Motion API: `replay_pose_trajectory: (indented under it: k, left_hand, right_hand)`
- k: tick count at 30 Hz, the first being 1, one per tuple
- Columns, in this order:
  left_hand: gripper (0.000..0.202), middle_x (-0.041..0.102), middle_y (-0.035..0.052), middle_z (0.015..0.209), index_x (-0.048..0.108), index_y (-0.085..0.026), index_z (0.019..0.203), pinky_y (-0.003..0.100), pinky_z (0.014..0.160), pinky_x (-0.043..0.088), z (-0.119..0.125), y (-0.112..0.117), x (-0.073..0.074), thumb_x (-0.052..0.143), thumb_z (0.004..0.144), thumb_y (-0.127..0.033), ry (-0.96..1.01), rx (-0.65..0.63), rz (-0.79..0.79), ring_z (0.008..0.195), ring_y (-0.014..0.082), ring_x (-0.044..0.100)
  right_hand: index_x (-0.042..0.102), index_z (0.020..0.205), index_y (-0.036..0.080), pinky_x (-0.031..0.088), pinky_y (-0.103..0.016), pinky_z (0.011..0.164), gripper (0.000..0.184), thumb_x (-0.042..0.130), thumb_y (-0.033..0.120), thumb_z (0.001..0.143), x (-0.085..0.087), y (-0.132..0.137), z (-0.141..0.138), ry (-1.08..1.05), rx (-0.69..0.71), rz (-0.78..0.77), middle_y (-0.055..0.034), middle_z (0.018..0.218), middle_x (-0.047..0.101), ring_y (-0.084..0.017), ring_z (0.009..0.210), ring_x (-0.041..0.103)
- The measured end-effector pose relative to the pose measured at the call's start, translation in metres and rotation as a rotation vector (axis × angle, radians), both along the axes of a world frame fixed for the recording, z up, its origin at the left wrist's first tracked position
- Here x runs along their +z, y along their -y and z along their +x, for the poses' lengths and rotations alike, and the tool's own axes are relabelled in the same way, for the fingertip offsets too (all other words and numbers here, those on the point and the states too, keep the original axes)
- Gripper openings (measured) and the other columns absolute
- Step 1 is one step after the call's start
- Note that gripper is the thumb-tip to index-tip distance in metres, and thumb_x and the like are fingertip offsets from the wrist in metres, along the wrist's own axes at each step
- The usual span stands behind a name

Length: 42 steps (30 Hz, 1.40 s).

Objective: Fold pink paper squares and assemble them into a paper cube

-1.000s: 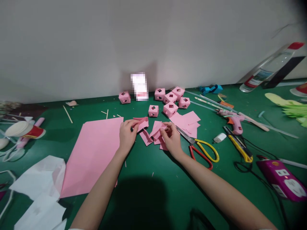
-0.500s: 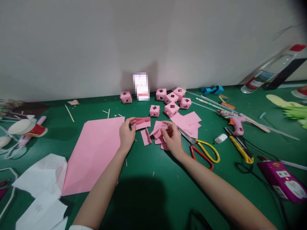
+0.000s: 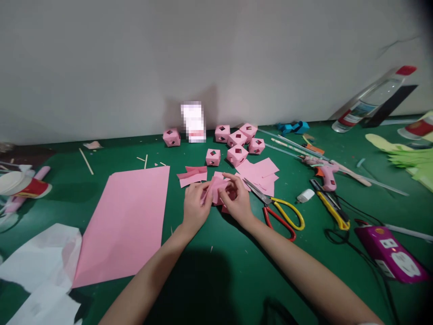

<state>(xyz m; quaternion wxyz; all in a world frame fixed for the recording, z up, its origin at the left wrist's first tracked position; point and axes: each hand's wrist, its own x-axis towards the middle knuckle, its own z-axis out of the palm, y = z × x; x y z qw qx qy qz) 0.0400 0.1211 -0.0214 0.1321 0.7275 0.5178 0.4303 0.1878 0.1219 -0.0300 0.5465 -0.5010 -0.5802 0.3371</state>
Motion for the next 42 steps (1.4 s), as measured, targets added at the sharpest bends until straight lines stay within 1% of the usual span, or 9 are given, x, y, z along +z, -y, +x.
replay_pose_trajectory:
  k: [3, 6, 9, 19, 26, 32, 36, 40, 42]
  left_hand:
    - [0.018, 0.067, 0.0051, 0.097, 0.067, -0.023, 0.106, 0.031, 0.083, 0.049, 0.001, 0.002, -0.004, 0.057, 0.090, -0.024, 0.099, -0.058, -0.044, 0.094, 0.0190, 0.062]
    - [0.012, 0.066, 0.0022, 0.088, 0.068, -0.022, 0.096, 0.027, 0.075, 0.049, 0.000, 0.004, -0.001, 0.059, 0.090, -0.027, 0.197, -0.073, -0.139, 0.083, 0.0159, 0.062]
    - [0.014, 0.064, 0.0006, 0.080, 0.067, -0.020, 0.085, 0.025, 0.068, 0.047, 0.000, 0.004, 0.002, 0.061, 0.089, -0.032, 0.260, -0.030, -0.248, 0.073, 0.0141, 0.060]
    - [0.005, 0.062, 0.0000, 0.076, 0.068, -0.020, 0.082, 0.025, 0.065, 0.044, -0.005, -0.004, -0.001, 0.063, 0.082, -0.023, 0.384, -0.013, -0.314, 0.069, 0.0141, 0.057]
    - [0.022, 0.054, -0.0014, 0.068, 0.065, -0.016, 0.074, 0.023, 0.055, 0.038, 0.000, -0.004, 0.001, 0.066, 0.083, -0.037, 0.377, 0.066, -0.321, 0.058, 0.0107, 0.048]
    - [0.027, 0.054, -0.0017, 0.065, 0.060, -0.016, 0.068, 0.022, 0.057, 0.039, -0.001, -0.006, -0.003, 0.063, 0.084, -0.037, 0.394, 0.116, -0.367, 0.059, 0.0111, 0.049]
    - [0.020, 0.057, -0.0007, 0.072, 0.063, -0.016, 0.075, 0.023, 0.060, 0.041, -0.003, -0.006, -0.003, 0.060, 0.086, -0.033, 0.388, 0.076, -0.337, 0.063, 0.0121, 0.052]
    - [0.022, 0.056, -0.0006, 0.072, 0.064, -0.017, 0.074, 0.024, 0.064, 0.041, -0.003, -0.004, -0.002, 0.061, 0.087, -0.034, 0.354, 0.012, -0.292, 0.067, 0.0127, 0.051]
    - [0.021, 0.056, -0.0003, 0.074, 0.064, -0.018, 0.074, 0.024, 0.065, 0.041, -0.003, -0.003, -0.003, 0.061, 0.087, -0.034, 0.341, -0.017, -0.291, 0.068, 0.0131, 0.052]
  right_hand:
    - [0.058, 0.121, 0.023, 0.050, -0.028, 0.063, 0.037, 0.062, 0.026, 0.085, 0.001, 0.000, 0.001, -0.008, 0.041, -0.017, -0.0026, 0.097, 0.066, -0.013, 0.066, 0.057]
    - [0.065, 0.099, 0.022, 0.049, -0.028, 0.059, 0.014, 0.062, 0.029, 0.087, 0.001, 0.000, 0.001, -0.032, 0.071, -0.027, -0.0031, 0.090, 0.068, -0.014, 0.065, 0.060]
    - [0.065, 0.088, 0.021, 0.049, -0.029, 0.058, 0.011, 0.063, 0.032, 0.087, 0.001, 0.001, 0.001, -0.035, 0.036, -0.028, -0.0041, 0.088, 0.069, -0.016, 0.067, 0.062]
    - [0.068, 0.094, 0.024, 0.052, -0.034, 0.072, 0.012, 0.058, 0.021, 0.087, 0.000, 0.001, 0.002, 0.048, -0.006, 0.027, -0.0038, 0.091, 0.070, -0.019, 0.081, 0.065]
    - [0.068, 0.093, 0.022, 0.050, -0.033, 0.072, 0.008, 0.064, 0.026, 0.089, 0.001, 0.003, 0.000, 0.125, 0.001, 0.101, -0.0037, 0.082, 0.069, -0.019, 0.077, 0.063]
    - [0.070, 0.108, 0.023, 0.049, -0.037, 0.085, 0.021, 0.055, 0.024, 0.094, 0.009, 0.004, 0.005, 0.083, 0.155, 0.171, -0.0064, 0.101, 0.073, -0.021, 0.094, 0.064]
    - [0.073, 0.102, 0.024, 0.047, -0.038, 0.087, 0.024, 0.049, 0.025, 0.097, 0.010, 0.002, 0.007, 0.014, 0.200, 0.112, -0.0061, 0.098, 0.073, -0.021, 0.095, 0.065]
    - [0.070, 0.087, 0.021, 0.050, -0.032, 0.077, 0.011, 0.065, 0.031, 0.089, 0.006, 0.001, 0.004, -0.117, 0.197, -0.013, -0.0048, 0.087, 0.070, -0.018, 0.082, 0.064]
    - [0.067, 0.089, 0.021, 0.050, -0.028, 0.068, 0.014, 0.071, 0.033, 0.083, 0.005, 0.000, 0.003, -0.216, 0.227, -0.104, -0.0027, 0.084, 0.067, -0.016, 0.074, 0.062]
